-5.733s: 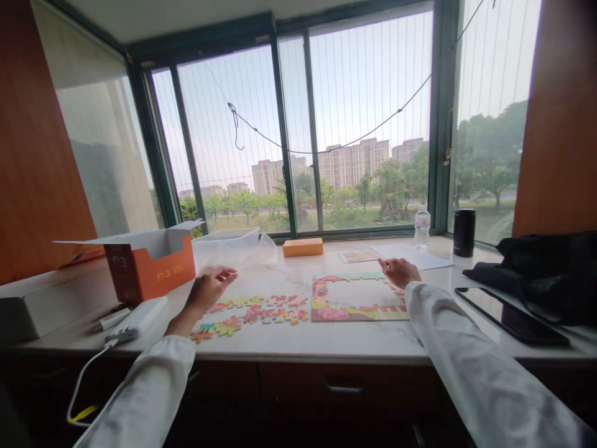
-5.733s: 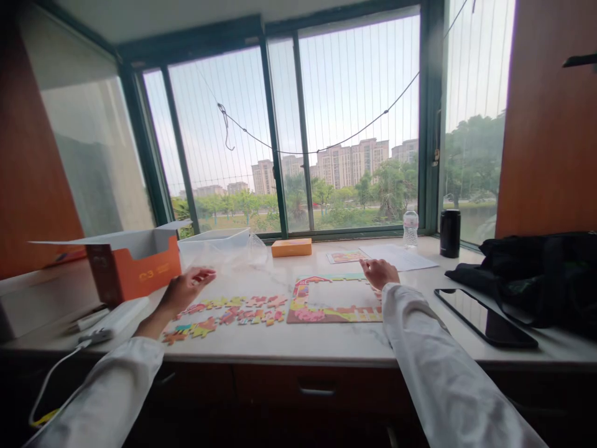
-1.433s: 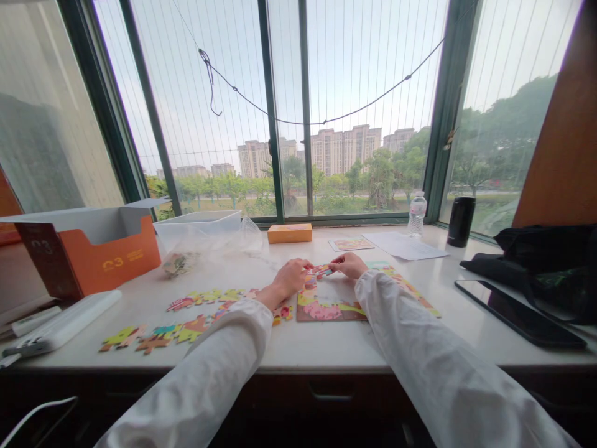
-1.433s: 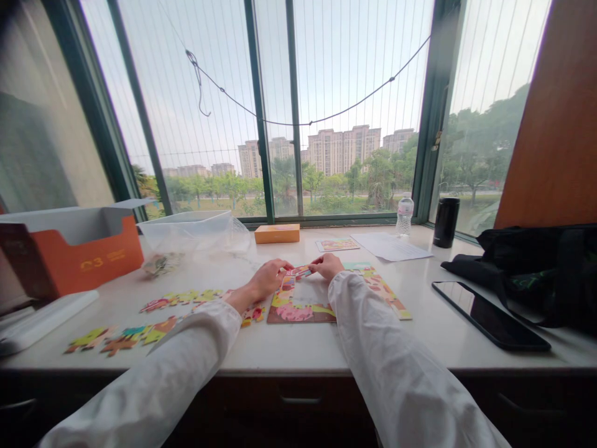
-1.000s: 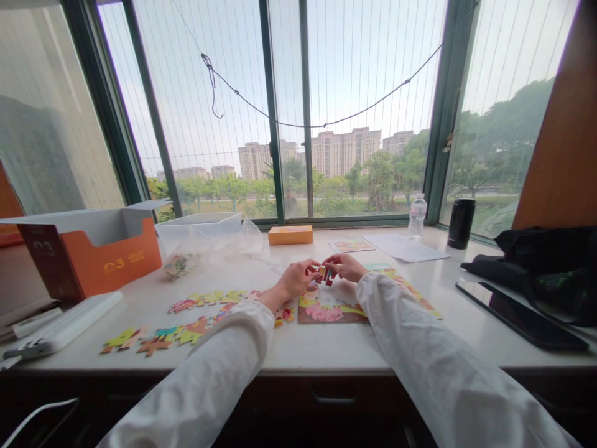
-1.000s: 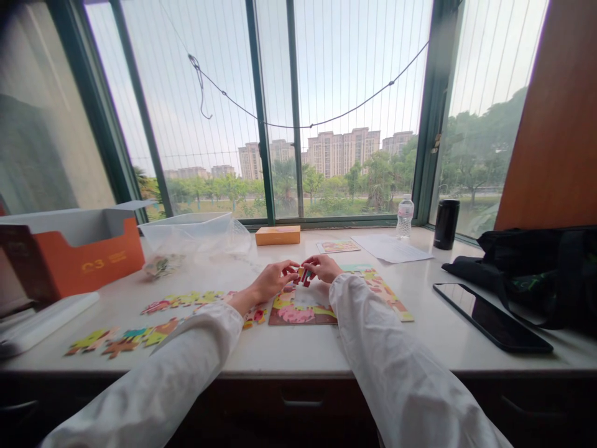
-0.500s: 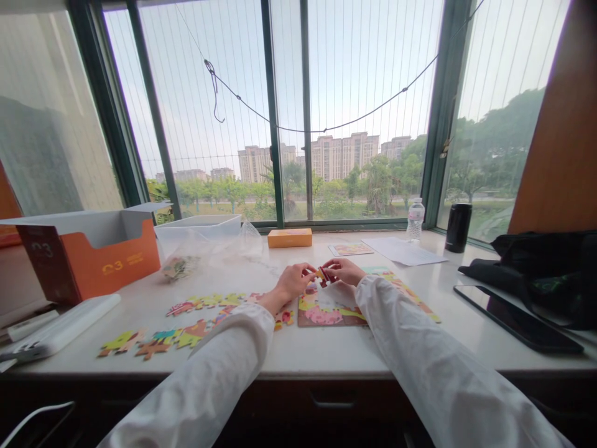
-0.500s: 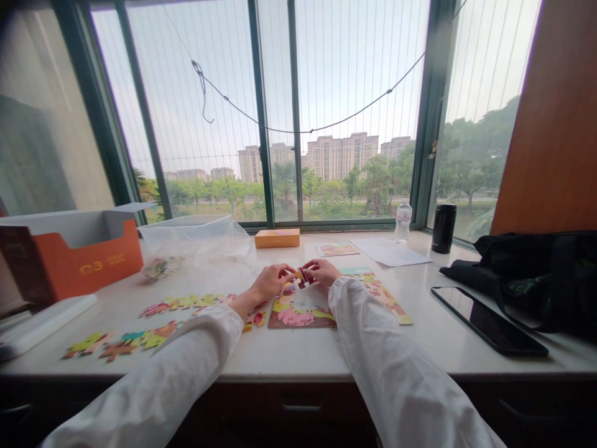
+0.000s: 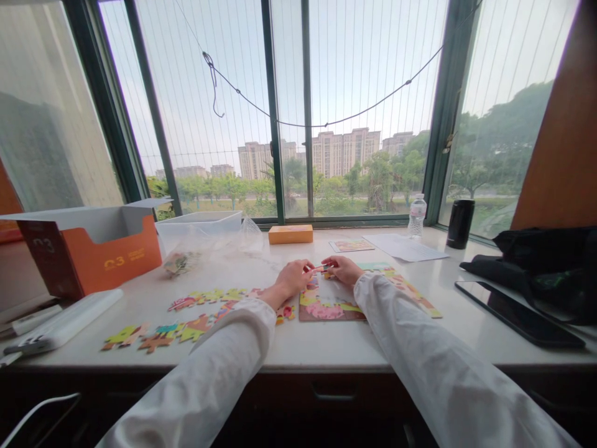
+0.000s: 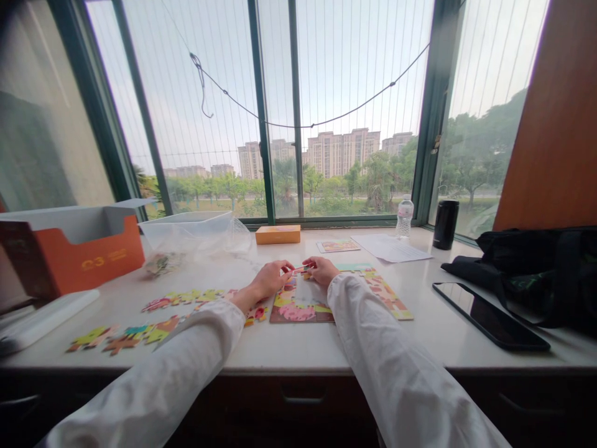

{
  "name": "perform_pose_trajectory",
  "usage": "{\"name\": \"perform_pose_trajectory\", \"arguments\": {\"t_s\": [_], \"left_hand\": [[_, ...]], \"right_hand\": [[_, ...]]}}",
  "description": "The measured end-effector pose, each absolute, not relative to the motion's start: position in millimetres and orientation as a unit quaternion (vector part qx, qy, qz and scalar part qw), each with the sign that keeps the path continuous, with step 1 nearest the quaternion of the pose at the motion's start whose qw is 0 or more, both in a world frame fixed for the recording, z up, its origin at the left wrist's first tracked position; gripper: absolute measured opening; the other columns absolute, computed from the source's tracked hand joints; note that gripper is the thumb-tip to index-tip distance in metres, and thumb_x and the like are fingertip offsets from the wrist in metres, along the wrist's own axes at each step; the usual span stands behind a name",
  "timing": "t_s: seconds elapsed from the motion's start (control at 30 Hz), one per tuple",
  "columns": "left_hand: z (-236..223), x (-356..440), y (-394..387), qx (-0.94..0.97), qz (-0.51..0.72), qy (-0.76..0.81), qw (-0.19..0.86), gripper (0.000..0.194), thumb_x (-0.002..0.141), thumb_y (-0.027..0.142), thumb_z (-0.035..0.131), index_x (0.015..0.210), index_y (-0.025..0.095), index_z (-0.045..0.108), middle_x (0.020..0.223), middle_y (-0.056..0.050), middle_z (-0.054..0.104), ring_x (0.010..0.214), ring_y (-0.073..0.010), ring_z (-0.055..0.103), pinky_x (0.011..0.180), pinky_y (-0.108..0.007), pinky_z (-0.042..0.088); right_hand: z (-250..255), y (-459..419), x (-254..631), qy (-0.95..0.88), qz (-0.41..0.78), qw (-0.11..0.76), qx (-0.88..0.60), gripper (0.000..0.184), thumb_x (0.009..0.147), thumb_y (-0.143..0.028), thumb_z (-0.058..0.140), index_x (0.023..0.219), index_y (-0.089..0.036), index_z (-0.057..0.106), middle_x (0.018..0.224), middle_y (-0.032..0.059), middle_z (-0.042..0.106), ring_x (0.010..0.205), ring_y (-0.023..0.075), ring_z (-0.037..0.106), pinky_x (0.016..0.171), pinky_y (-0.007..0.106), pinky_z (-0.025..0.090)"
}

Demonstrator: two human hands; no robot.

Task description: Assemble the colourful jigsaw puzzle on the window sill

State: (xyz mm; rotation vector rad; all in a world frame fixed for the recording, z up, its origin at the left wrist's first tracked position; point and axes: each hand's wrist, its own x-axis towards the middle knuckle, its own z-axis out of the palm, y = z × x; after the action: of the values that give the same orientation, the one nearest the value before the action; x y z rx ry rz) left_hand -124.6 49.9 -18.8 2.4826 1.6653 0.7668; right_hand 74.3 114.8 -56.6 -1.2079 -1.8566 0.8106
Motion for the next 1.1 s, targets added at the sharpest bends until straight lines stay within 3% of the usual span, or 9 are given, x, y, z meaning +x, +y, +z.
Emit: {"name": "perform_pose_trajectory", "arguments": {"t_s": [0.17,0.37,0.8,1.1], "left_hand": [[-21,-126,51,0.807,0.235,0.541,0.031,0.025,0.086,0.027,0.056,0.106,0.024,0.071,0.1,-0.004,0.073,0.092,-0.0183,0.066,0.086,-0.026,0.05],[-23,-126,52,0.807,0.224,0.546,0.025,0.027,0.085,0.025,0.058,0.108,0.023,0.072,0.108,-0.007,0.071,0.099,-0.0208,0.064,0.093,-0.029,0.048],[-22,-123,51,0.803,0.215,0.555,0.033,0.027,0.086,0.028,0.056,0.109,0.023,0.071,0.106,-0.006,0.073,0.095,-0.021,0.066,0.087,-0.029,0.05],[-22,-123,52,0.798,0.219,0.559,0.049,0.026,0.086,0.028,0.059,0.108,0.023,0.072,0.102,-0.006,0.075,0.094,-0.0208,0.067,0.085,-0.027,0.05]], "right_hand": [[-55,116,73,-0.694,0.39,0.398,-0.456,0.035,0.076,-0.015,0.074,0.109,-0.014,0.065,0.101,0.0085,0.07,0.07,0.0106,0.064,0.06,0.022,0.054],[-54,109,71,-0.743,0.278,0.374,-0.481,0.025,0.074,-0.017,0.074,0.099,-0.018,0.069,0.088,0.002,0.074,0.081,0.0129,0.067,0.076,0.024,0.053],[-45,93,62,-0.763,0.2,0.349,-0.507,0.015,0.079,-0.023,0.07,0.093,-0.021,0.075,0.084,0.0027,0.074,0.082,0.0155,0.067,0.073,0.023,0.049],[-45,92,59,-0.759,0.156,0.327,-0.541,0.02,0.079,-0.029,0.069,0.095,-0.022,0.079,0.083,0.0043,0.07,0.079,0.0161,0.063,0.075,0.025,0.047]]}}
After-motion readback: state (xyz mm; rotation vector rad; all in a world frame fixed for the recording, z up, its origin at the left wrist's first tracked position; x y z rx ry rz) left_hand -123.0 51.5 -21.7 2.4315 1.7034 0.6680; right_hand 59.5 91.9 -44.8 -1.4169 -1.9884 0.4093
